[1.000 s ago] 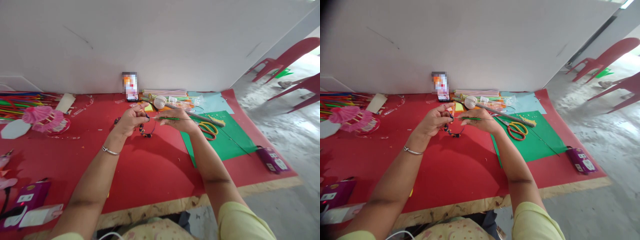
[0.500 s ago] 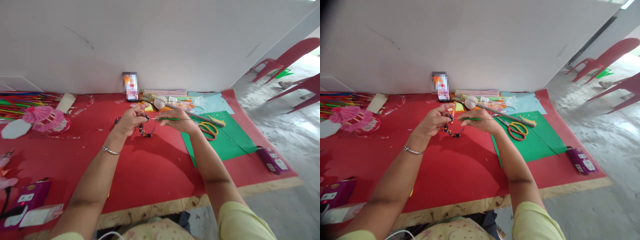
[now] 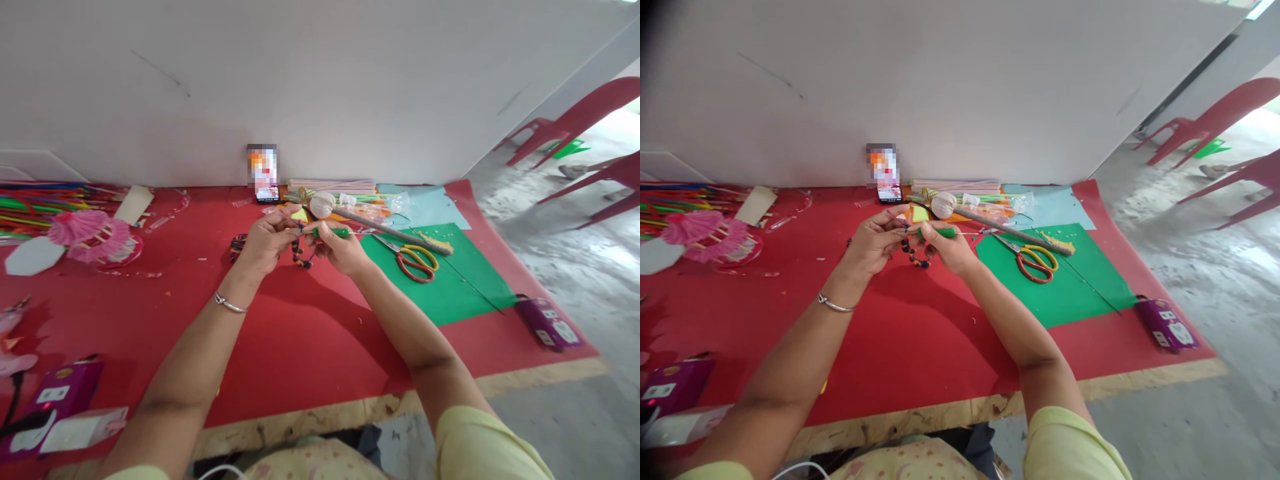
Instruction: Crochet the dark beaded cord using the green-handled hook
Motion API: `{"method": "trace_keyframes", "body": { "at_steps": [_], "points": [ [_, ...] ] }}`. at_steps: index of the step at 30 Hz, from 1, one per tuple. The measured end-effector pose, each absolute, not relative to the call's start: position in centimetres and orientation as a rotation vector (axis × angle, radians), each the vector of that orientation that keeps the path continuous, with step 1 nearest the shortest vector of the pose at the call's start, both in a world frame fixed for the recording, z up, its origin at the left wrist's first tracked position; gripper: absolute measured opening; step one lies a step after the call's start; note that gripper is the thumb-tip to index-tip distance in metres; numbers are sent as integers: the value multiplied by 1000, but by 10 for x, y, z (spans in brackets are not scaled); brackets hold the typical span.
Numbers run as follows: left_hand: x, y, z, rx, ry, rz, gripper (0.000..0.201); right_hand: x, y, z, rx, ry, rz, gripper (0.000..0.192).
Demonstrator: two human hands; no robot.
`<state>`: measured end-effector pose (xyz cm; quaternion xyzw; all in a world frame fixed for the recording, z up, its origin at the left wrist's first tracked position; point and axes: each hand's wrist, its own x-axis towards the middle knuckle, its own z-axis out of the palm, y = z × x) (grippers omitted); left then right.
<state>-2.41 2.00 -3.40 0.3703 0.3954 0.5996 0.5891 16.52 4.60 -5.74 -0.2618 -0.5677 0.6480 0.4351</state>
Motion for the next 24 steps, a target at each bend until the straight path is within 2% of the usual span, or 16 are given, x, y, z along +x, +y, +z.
{"method": "trace_keyframes", "body": {
  "at_steps": [3, 7, 12, 15, 19, 24],
  "points": [
    [-23, 20, -33, 857, 958, 1438, 62, 164, 42, -52, -708, -1446, 1432, 55],
    [-24, 19, -31, 892, 981, 1415, 62, 164, 42, -50, -775, -1425, 1366, 58],
    [-24, 20, -37, 959, 1031, 1439, 34, 167, 48, -54, -824, -1421, 1336, 58],
    [-23, 21, -40, 1034, 1069, 1432, 28, 167, 49, -56, -839, -1424, 1341, 57],
    [-19, 19, -40, 1114, 1114, 1475, 24, 164, 48, -55, -791, -1325, 1468, 54],
    [-11, 20, -43, 1065, 1102, 1557, 25, 153, 44, -61, -723, -1188, 1805, 68]
  ]
}}
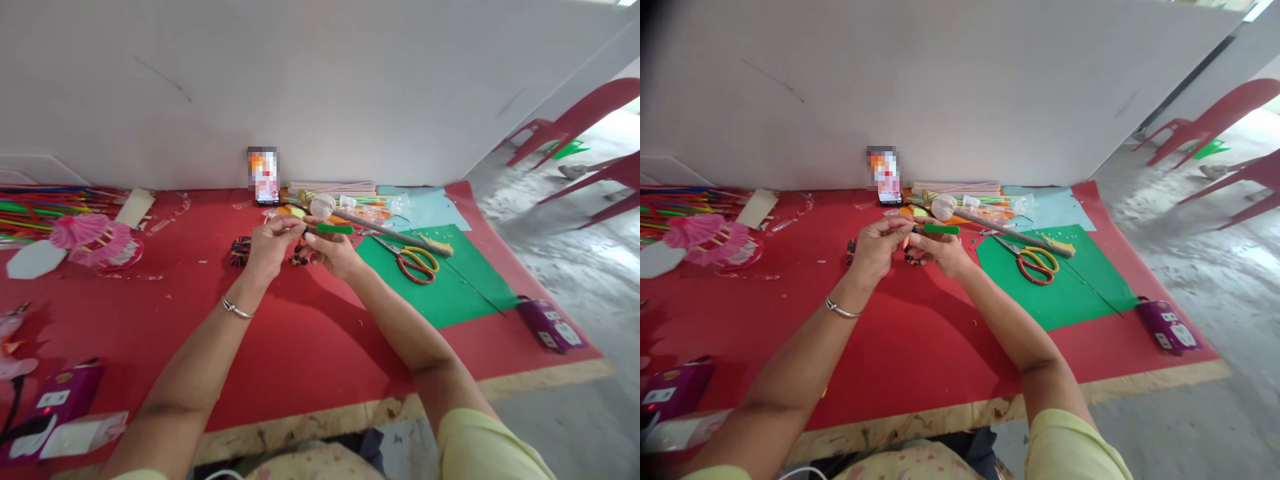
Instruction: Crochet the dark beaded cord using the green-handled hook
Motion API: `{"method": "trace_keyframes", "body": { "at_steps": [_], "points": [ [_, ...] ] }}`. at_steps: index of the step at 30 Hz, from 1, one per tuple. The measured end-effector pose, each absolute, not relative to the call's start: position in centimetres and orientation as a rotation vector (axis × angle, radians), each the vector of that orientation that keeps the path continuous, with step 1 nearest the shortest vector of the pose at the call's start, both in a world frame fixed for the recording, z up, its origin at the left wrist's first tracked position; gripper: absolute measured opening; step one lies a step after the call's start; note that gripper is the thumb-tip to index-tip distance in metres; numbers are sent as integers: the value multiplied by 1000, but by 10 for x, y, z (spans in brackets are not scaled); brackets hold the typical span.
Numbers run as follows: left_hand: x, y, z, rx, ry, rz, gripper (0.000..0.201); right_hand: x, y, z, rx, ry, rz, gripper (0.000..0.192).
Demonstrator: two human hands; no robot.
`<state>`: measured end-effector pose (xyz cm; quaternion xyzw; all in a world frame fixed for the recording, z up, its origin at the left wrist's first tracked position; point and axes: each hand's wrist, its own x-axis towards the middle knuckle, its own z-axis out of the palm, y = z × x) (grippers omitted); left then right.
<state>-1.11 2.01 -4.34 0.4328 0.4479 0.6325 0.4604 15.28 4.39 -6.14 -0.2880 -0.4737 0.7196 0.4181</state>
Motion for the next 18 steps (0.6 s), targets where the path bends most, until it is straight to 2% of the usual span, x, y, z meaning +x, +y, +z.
{"method": "trace_keyframes", "body": {
  "at_steps": [8, 13, 18],
  "points": [
    [-13, 23, -46, 797, 996, 1501, 36, 166, 54, -59, -831, -1431, 1627, 37],
    [-14, 22, -37, 732, 932, 1517, 38, 184, 56, -43, -797, -1794, 1745, 46],
    [-19, 25, -35, 653, 978, 1564, 40, 212, 66, -35, -1061, -2260, 1311, 59]
  ]
}}
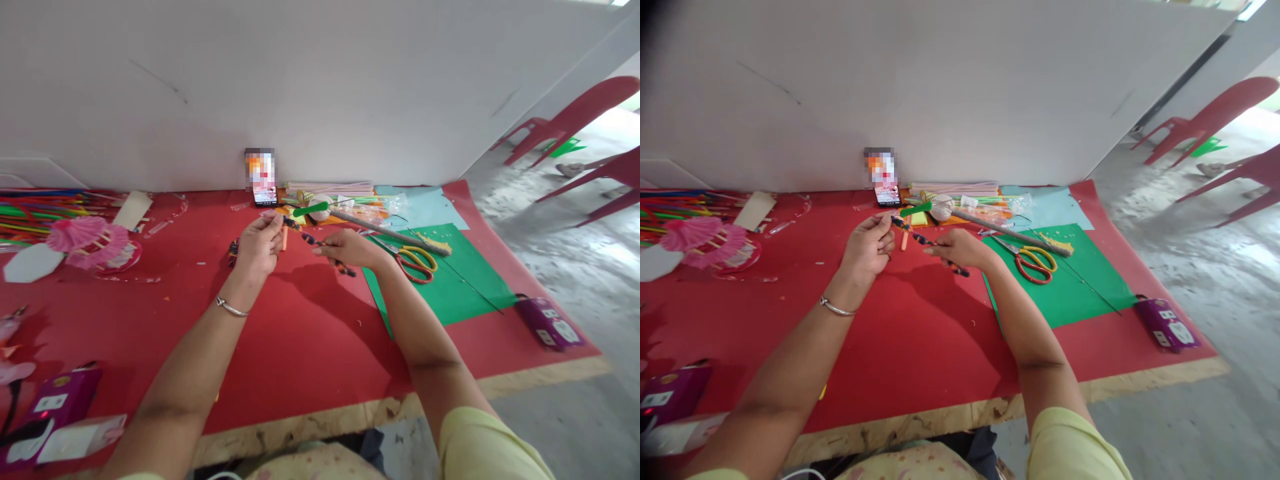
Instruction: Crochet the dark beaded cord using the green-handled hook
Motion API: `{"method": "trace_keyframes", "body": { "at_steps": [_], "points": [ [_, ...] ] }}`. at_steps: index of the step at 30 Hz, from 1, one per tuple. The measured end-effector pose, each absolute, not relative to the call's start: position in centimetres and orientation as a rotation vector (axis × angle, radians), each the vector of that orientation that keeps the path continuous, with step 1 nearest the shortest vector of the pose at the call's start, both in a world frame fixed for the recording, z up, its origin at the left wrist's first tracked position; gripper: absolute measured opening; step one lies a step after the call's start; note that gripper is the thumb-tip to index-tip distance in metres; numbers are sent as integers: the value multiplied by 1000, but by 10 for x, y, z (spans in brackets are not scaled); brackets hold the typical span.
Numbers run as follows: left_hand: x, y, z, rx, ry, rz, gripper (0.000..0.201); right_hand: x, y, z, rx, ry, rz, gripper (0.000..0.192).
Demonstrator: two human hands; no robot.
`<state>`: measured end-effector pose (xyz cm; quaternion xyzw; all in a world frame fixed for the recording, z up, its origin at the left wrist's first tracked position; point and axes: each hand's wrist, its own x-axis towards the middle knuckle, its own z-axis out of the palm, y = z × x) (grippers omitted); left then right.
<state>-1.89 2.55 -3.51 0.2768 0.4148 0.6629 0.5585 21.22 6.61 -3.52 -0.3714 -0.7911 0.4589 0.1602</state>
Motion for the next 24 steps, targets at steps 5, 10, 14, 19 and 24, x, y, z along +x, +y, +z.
{"method": "trace_keyframes", "body": {
  "at_steps": [5, 10, 14, 19, 24],
  "points": [
    [-20, 28, -42, 657, 1019, 1572, 37, 238, 80, -40, -1190, -2279, 712, 33],
    [-13, 26, -50, 794, 1035, 1572, 38, 207, 74, -44, -901, -1960, 975, 55],
    [-2, 22, -51, 891, 1045, 1568, 40, 172, 64, -55, -733, -1386, 1577, 63],
    [5, 17, -46, 957, 1079, 1560, 26, 167, 62, -62, -710, -1223, 1908, 61],
    [5, 16, -46, 965, 1103, 1554, 20, 167, 60, -58, -707, -1182, 1972, 66]
  ]
}}
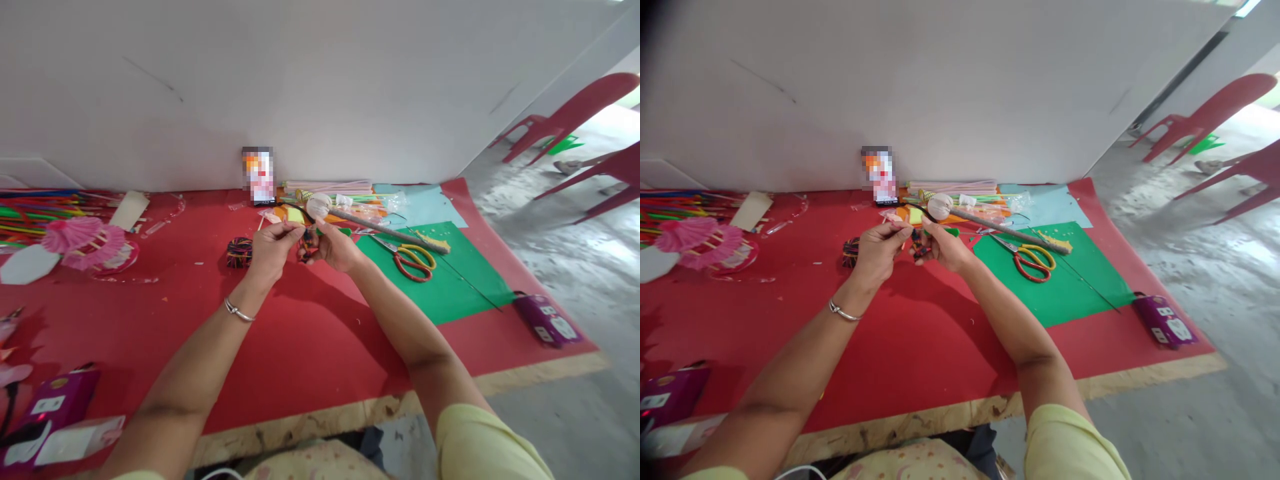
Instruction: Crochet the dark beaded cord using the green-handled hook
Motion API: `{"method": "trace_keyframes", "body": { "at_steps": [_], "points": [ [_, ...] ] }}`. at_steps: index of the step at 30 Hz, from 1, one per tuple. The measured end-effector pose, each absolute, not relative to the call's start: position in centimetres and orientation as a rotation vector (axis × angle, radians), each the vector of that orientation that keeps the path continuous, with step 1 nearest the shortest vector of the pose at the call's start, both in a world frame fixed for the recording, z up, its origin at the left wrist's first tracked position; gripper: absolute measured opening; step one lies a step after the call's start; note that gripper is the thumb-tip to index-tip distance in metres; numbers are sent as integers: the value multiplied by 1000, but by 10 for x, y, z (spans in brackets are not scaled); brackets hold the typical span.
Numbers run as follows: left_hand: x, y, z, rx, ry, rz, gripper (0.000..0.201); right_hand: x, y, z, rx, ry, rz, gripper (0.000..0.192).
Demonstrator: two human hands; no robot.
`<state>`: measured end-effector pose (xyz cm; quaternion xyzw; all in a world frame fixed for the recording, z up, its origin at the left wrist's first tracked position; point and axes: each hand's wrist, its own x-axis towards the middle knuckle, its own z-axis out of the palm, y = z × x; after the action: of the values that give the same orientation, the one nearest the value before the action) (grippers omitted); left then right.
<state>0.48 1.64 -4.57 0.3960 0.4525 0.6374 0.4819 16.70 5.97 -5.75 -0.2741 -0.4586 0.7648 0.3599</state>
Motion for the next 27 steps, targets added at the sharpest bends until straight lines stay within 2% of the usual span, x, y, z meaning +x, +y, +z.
{"method": "trace_keyframes", "body": {
  "at_steps": [3, 7, 15, 22, 27],
  "points": [
    [4, 18, -48, 970, 1155, 1574, 18, 166, 59, -55, -751, -1156, 2008, 63],
    [2, 19, -50, 1021, 1165, 1629, 15, 164, 59, -54, -794, -1164, 2087, 72],
    [4, 20, -53, 1038, 1166, 1643, 19, 164, 59, -57, -877, -1304, 1716, 68],
    [0, 23, -55, 921, 1102, 1640, 28, 167, 57, -59, -854, -1435, 1682, 72],
    [-6, 25, -50, 738, 1052, 1626, 29, 192, 62, -44, -855, -1931, 1535, 62]
  ]
}}
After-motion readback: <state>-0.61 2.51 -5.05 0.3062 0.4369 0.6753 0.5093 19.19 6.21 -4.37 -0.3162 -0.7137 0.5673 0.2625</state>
